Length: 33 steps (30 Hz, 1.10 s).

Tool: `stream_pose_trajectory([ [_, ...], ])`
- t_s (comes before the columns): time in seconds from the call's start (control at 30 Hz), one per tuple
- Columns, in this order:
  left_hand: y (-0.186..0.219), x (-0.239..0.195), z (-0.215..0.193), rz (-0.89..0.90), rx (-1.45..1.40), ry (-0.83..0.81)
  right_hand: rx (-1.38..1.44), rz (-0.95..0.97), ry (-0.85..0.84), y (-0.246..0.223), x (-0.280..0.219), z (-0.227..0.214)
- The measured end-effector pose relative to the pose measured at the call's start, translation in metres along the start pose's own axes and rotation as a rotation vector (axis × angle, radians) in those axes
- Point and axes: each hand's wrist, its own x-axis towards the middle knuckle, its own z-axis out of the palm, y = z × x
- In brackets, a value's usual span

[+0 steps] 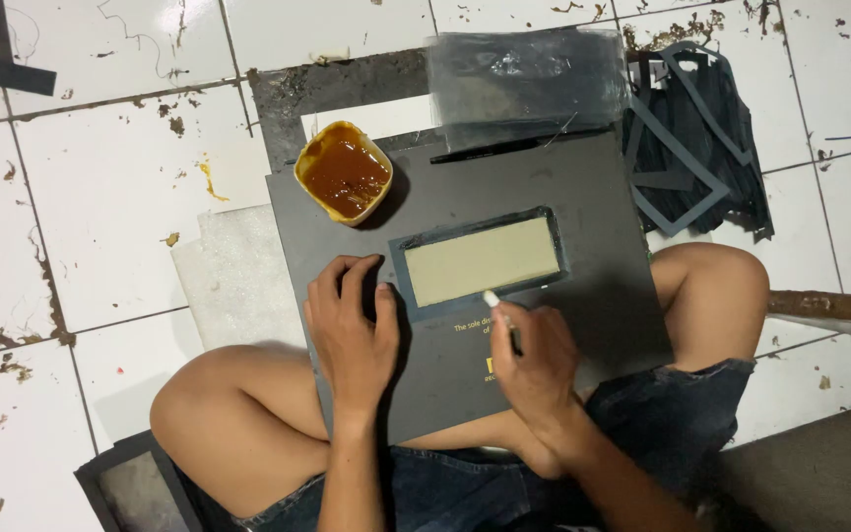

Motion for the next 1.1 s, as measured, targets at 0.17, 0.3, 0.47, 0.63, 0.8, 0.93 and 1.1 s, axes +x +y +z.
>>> stream_pose_trajectory([
  [0.17, -0.003, -0.001, 0.002, 0.005, 0.006, 0.001, 0.207, -0.005, -0.010, -0.024, 0.006, 0.017],
  [0.3, -0.004, -0.002, 0.002, 0.005, 0.009, 0.001, 0.175, -0.014, -0.054, -0.007, 0.000, 0.011],
  [0.47, -0.001, -0.001, 0.001, 0.005, 0.016, -0.013, -0.103, 0.067, -0.049, 0.031, -0.004, -0.013],
  [0.63, 0.001, -0.001, 0.000, 0.001, 0.023, -0.019, -0.200, 0.078, 0.025, 0.068, -0.005, -0.032],
  [0.8, 0.000, -0.001, 0.001, 0.000, 0.037, -0.019, -0.203, 0.097, 0.075, 0.081, -0.009, -0.031],
  [0.93, 0.001, 0.000, 0.001, -0.004, 0.037, -0.016, -0.172, 0.129, 0.039, 0.053, -0.004, -0.022],
  [1.1, -0.003, -0.002, 0.002, 0.000, 0.027, -0.013, -0.013, 0.140, -0.006, 0.018, -0.002, -0.006],
])
